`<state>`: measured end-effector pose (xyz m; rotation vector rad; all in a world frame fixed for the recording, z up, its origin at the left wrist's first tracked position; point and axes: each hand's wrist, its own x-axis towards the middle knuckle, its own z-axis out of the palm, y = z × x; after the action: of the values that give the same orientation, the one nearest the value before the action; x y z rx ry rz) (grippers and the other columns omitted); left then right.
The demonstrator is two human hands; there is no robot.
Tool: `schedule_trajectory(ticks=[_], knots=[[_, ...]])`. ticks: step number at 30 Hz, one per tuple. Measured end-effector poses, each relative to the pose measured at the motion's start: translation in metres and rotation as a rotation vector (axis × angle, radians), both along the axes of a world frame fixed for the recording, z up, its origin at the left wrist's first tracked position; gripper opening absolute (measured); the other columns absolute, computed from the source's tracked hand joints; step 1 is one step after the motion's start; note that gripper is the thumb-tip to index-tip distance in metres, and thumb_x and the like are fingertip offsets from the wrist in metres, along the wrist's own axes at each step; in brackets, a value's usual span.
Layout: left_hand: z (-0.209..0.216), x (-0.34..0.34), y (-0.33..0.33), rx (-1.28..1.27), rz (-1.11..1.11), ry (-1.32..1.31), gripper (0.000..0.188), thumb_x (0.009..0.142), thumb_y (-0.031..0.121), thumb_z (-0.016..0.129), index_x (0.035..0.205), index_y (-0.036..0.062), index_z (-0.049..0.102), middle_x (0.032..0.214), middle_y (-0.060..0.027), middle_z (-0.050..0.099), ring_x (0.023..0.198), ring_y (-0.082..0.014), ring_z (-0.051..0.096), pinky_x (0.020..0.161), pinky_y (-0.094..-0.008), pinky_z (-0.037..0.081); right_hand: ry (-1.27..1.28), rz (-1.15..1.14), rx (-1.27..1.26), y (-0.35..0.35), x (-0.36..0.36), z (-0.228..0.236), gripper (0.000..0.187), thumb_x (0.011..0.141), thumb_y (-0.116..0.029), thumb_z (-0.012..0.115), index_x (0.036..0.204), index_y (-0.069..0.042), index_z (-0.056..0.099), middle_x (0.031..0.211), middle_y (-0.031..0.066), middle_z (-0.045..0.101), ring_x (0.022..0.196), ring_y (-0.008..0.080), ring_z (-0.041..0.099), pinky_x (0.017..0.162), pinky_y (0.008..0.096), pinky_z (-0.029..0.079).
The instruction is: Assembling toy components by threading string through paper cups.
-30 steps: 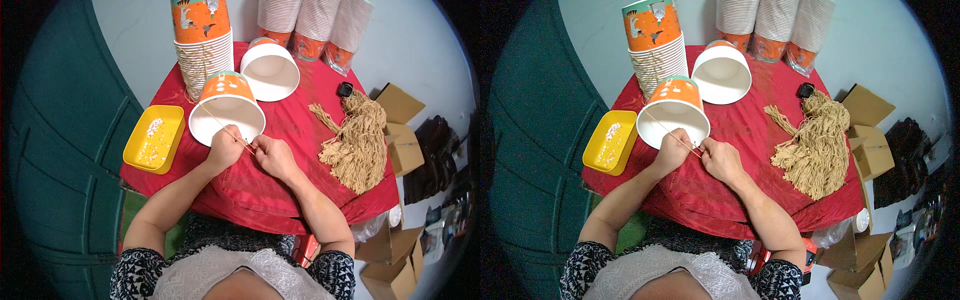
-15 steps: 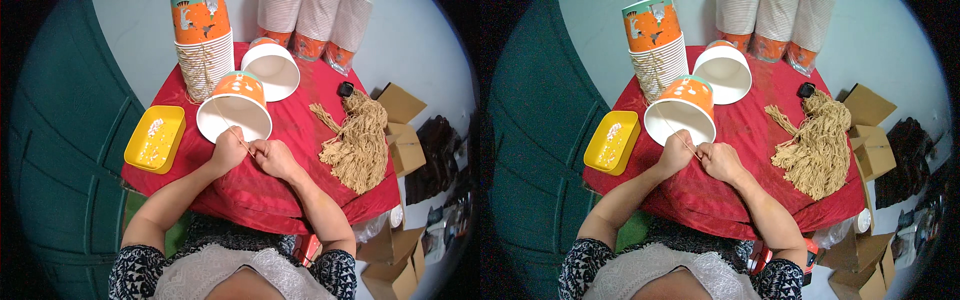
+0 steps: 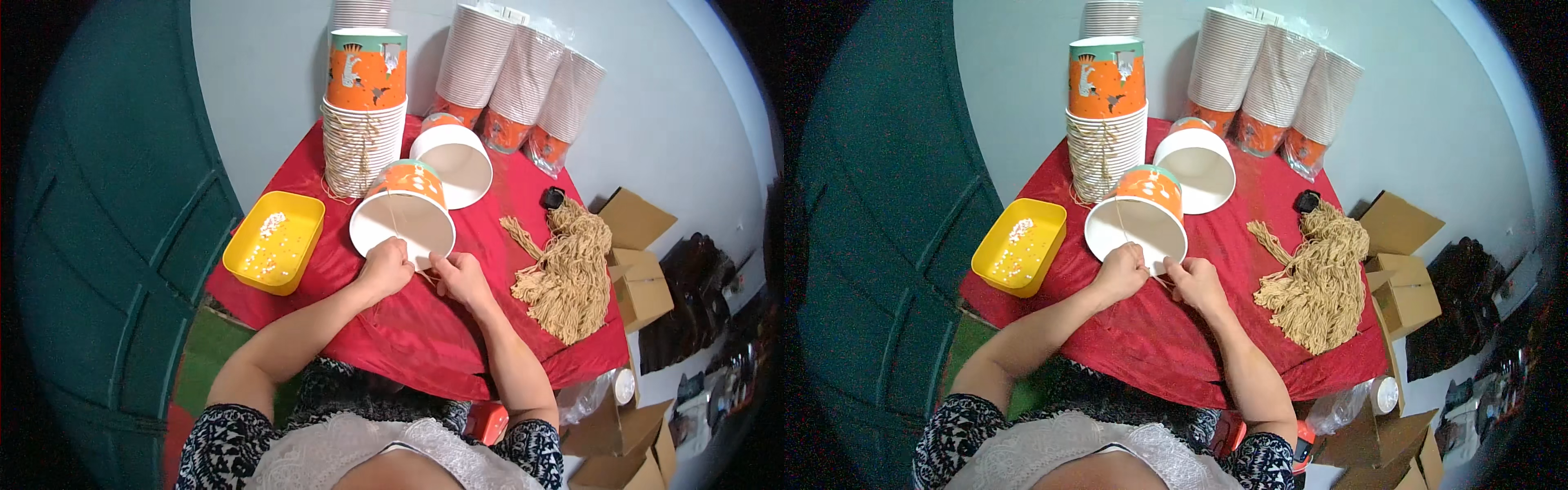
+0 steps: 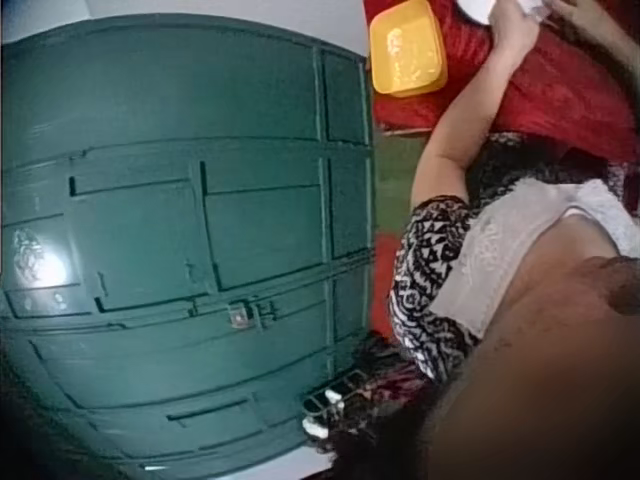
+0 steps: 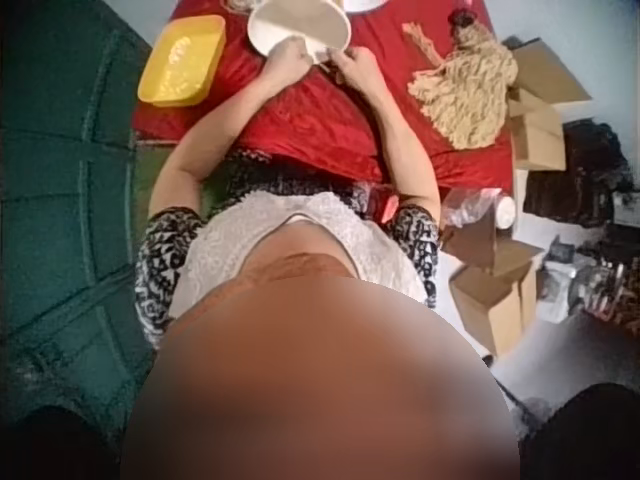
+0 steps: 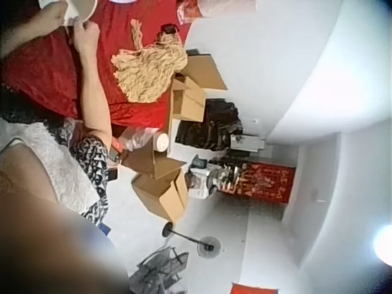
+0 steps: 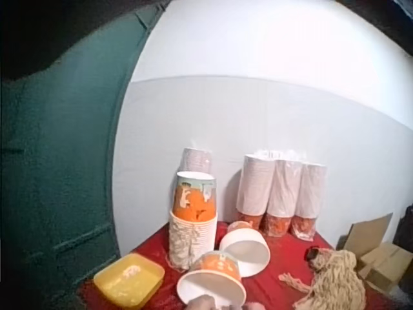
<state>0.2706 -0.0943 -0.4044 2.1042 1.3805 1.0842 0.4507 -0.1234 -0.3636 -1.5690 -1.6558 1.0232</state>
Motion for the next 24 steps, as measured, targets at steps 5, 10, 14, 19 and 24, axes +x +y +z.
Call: schedule_trajectory(ticks=[5, 10, 14, 19, 24], knots=[[0.000, -0.007, 0.001, -0.037, -0.046, 0.011, 0.010, 0.075, 0.007, 0.063, 0.076, -0.0025, 0.061, 0.086, -0.0213, 0.062, 0.083, -0.0393, 0.061, 0.077, -0.0458, 0.050, 0.263, 0.002, -0.006, 0.006, -0.003, -0.009, 0.042, 0.097, -0.030, 0.051, 0.078, 0.006, 0.064, 0.059, 0.0074, 0.060, 0.051, 0.0191, 0.057, 0.051, 0.0349, 0.045], [0.049, -0.026, -0.058, -0.030, -0.257, 0.028, 0.017, 0.079, 0.006, 0.063, 0.091, -0.0061, 0.065, 0.089, -0.0214, 0.064, 0.081, -0.0315, 0.066, 0.073, -0.0384, 0.054, 0.120, 0.015, 0.078, 0.003, 0.003, -0.008, 0.042, 0.098, -0.025, 0.047, 0.077, 0.007, 0.062, 0.060, 0.0082, 0.060, 0.054, 0.0174, 0.056, 0.053, 0.0351, 0.045], [0.103, -0.072, -0.124, -0.154, -0.307, -0.412, 0.013, 0.091, 0.001, 0.056, 0.098, -0.0065, 0.064, 0.092, -0.0110, 0.063, 0.063, -0.0115, 0.062, 0.057, -0.0242, 0.050, 0.143, 0.080, 0.064, -0.036, 0.002, 0.027, 0.039, 0.097, -0.023, 0.046, 0.077, 0.006, 0.063, 0.061, 0.0063, 0.059, 0.055, 0.0146, 0.055, 0.053, 0.0328, 0.043], [0.111, -0.115, -0.151, 0.075, 0.196, -0.677, 0.015, 0.094, -0.001, 0.052, 0.104, -0.0057, 0.063, 0.092, -0.0071, 0.061, 0.050, -0.0068, 0.052, 0.045, -0.0200, 0.042, 0.165, 0.147, 0.013, -0.081, -0.001, 0.045, 0.038, 0.097, -0.024, 0.049, 0.083, 0.007, 0.065, 0.063, 0.0043, 0.059, 0.058, 0.0103, 0.052, 0.054, 0.0306, 0.044], [0.109, -0.124, -0.169, -0.201, 0.187, -0.591, 0.027, 0.099, 0.010, 0.049, 0.120, -0.0041, 0.058, 0.068, -0.0025, 0.059, 0.045, -0.0054, 0.048, 0.036, -0.0193, 0.034, 0.175, 0.251, 0.019, -0.116, -0.001, 0.041, 0.038, 0.099, -0.024, 0.052, 0.084, 0.008, 0.066, 0.064, 0.0058, 0.061, 0.062, 0.0117, 0.056, 0.059, 0.0327, 0.048]])
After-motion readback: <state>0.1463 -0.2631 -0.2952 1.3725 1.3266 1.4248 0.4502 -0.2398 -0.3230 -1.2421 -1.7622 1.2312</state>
